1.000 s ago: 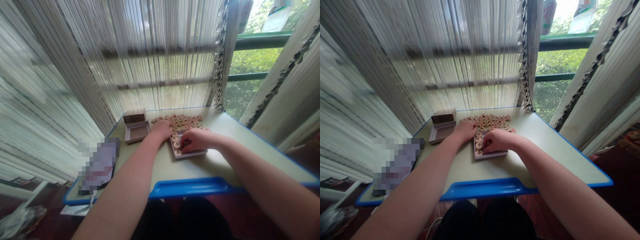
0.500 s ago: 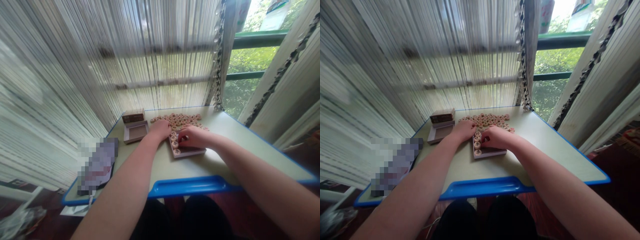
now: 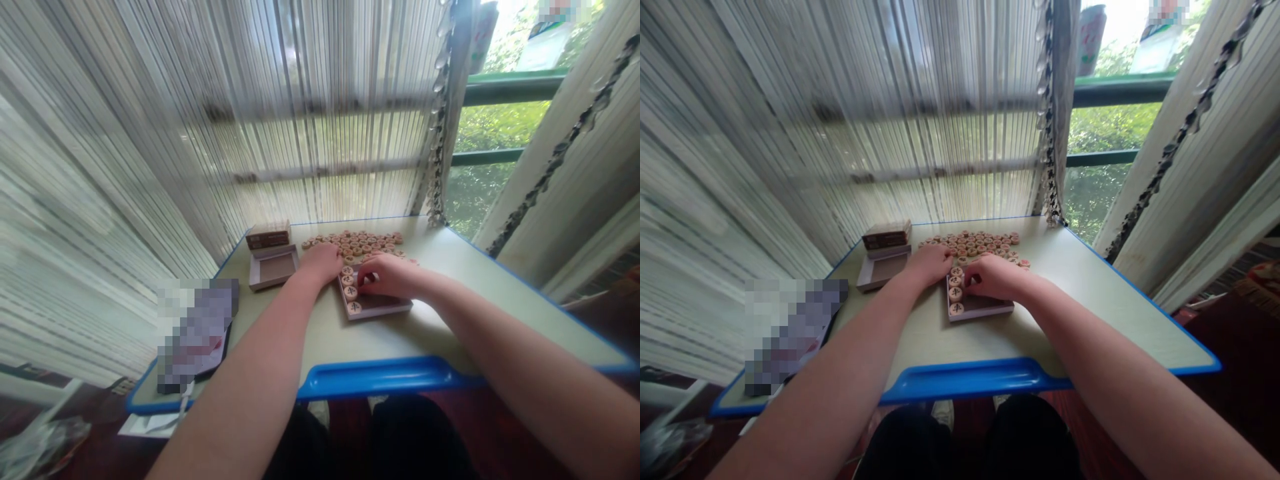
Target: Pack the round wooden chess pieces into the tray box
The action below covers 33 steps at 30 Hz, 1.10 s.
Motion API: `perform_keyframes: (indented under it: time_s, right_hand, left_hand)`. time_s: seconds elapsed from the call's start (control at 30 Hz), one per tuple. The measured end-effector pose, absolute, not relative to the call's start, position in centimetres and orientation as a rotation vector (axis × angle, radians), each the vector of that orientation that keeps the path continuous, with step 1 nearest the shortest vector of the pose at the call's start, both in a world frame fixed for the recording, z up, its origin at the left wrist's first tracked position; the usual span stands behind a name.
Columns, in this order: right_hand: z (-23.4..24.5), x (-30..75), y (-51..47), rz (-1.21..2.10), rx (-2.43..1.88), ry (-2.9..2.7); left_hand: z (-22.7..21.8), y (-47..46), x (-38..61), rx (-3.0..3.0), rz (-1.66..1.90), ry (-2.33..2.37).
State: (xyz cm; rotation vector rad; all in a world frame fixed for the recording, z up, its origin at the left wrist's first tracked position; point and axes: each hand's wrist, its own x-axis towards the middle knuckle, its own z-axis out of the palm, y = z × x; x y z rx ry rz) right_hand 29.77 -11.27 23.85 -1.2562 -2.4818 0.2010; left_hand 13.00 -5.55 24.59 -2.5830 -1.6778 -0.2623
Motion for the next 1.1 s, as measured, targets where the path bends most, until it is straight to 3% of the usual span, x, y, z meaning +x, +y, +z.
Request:
perform_keyframes:
  time_s: [0.27, 0.6, 1.1]
  right_hand:
    - [22.9, 31.1, -9.3, -0.132, -1.353, -2.227]
    - [22.2, 31.3, -8.6, -0.043, -1.355, -2.281]
    - [22.3, 31.3, -8.6, 0.044, -1.406, -2.217]
  left_hand:
    - [25.1, -5.4, 12.5, -2.487, -0.351, -1.802]
    - [25.6, -4.7, 11.6, -2.507, -0.515, -2.213]
    - [26.0, -5.9, 12.3, -2.474, -0.208, -2.008]
